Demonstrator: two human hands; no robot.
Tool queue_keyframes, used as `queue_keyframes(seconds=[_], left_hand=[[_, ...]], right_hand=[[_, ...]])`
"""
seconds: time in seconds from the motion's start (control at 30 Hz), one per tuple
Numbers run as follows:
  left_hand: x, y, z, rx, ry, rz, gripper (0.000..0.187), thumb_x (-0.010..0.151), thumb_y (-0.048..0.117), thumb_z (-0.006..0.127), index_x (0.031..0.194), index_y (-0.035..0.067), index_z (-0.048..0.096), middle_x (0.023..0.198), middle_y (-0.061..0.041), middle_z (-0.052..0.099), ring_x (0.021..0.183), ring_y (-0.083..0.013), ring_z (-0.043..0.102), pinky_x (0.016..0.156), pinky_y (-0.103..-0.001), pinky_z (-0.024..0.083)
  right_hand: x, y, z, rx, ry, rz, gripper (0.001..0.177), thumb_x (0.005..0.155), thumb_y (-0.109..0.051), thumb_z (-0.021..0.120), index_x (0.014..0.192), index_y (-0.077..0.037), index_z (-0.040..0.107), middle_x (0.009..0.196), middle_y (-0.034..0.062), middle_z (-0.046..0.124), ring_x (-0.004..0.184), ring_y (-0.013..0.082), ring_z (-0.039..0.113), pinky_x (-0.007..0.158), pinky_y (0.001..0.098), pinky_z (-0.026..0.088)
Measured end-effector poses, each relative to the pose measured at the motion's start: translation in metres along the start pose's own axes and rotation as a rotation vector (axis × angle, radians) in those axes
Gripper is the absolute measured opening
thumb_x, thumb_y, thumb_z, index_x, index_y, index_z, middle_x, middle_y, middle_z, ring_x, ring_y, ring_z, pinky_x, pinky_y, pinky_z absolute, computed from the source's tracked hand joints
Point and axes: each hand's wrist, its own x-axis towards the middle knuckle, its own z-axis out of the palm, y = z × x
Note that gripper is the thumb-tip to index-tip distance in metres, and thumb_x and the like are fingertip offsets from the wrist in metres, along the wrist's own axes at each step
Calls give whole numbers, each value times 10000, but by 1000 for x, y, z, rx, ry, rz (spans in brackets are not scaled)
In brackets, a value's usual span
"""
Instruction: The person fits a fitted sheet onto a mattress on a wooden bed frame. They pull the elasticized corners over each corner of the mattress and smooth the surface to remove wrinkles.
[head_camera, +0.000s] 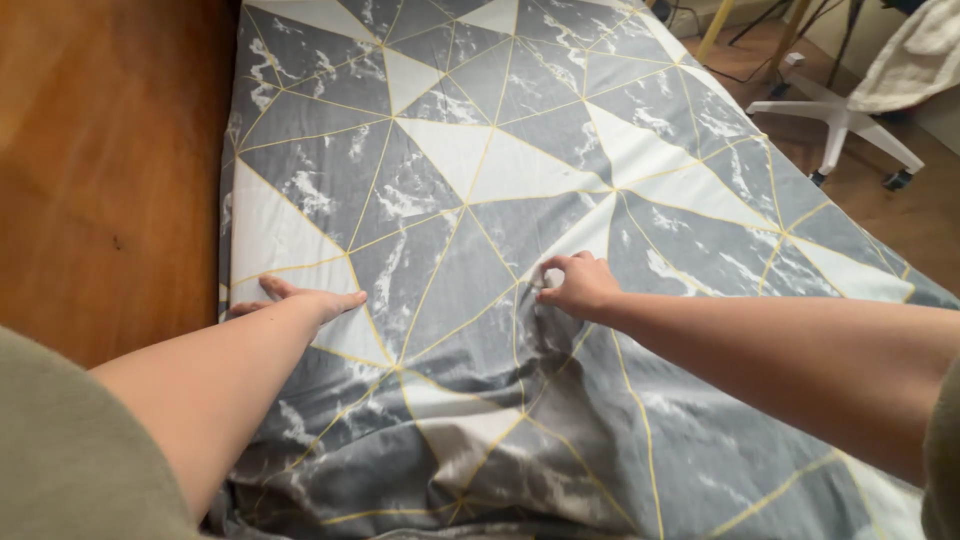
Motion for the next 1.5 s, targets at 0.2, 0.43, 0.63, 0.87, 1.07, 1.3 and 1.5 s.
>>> queue_keyframes(seconds=[0.2, 0.43, 0.63, 0.87, 1.07, 1.3, 1.5], left_hand=[[6, -6, -8, -35, -121, -57, 1860, 412, 785, 941, 1542, 265, -442, 1602, -296, -352, 1522, -511, -197, 1205, -709, 147], [36, -50, 2, -479, 403, 3, 727, 1008, 565, 523, 1613, 175, 421, 1563, -243, 525, 1422, -507, 483, 1203, -627, 373], [99, -14, -23, -357, 557, 112, 400, 1064, 312, 454, 1375, 94, 579, 1474, -173, 534, 1379, -388, 463, 1114, -626, 299], [74, 36, -29, -11, 488, 588, 669, 1037, 486, 389, 1614, 193, 217, 1685, -138, 118, 1558, -325, 74, 1225, -577, 22], [88, 38, -36, -239, 507, 321, 741, 1059, 483, 340, 1652, 79, 154, 1690, -220, 112, 1551, -368, 58, 1218, -622, 7], [114, 145, -43, 30, 670, 922, 657, 1077, 425, 399, 1635, 99, 284, 1695, -204, 203, 1568, -375, 83, 1177, -728, -31], [117, 150, -43, 36, 551, 868, 631, 1037, 459, 360, 1618, 228, 270, 1701, -138, 151, 1564, -336, 60, 1214, -616, -57]], right_hand=[[87, -44, -28, -78, -38, 3, 947, 735, -663, 802, 1542, -386, 390, 1683, 149, 175, 1498, 412, 261, 1167, 543, 362], [132, -127, -10, -99, -142, -112, 782, 910, -740, 368, 1598, -456, 128, 1713, 73, -46, 1557, 390, -74, 1142, 766, 20], [105, -82, 51, -80, 217, -220, 751, 1020, -612, 316, 1633, -210, 152, 1707, 104, 97, 1568, 362, 30, 1193, 681, -1], [75, 15, 37, -105, 322, 111, 695, 1035, -535, 283, 1637, -206, 175, 1709, 120, 121, 1556, 392, 83, 1200, 648, 32], [89, 38, 2, 59, 344, 531, 731, 1026, -557, 338, 1628, -169, 189, 1702, 186, 87, 1532, 461, 39, 1157, 717, 52], [222, -209, 29, 40, 351, -449, 592, 1072, -535, 383, 1621, -335, 288, 1723, 136, 120, 1565, 447, 69, 1133, 803, 72], [264, -207, 28, -96, 123, -491, 647, 1032, -599, 309, 1626, -368, 192, 1723, 53, 85, 1584, 367, 23, 1206, 699, 3]])
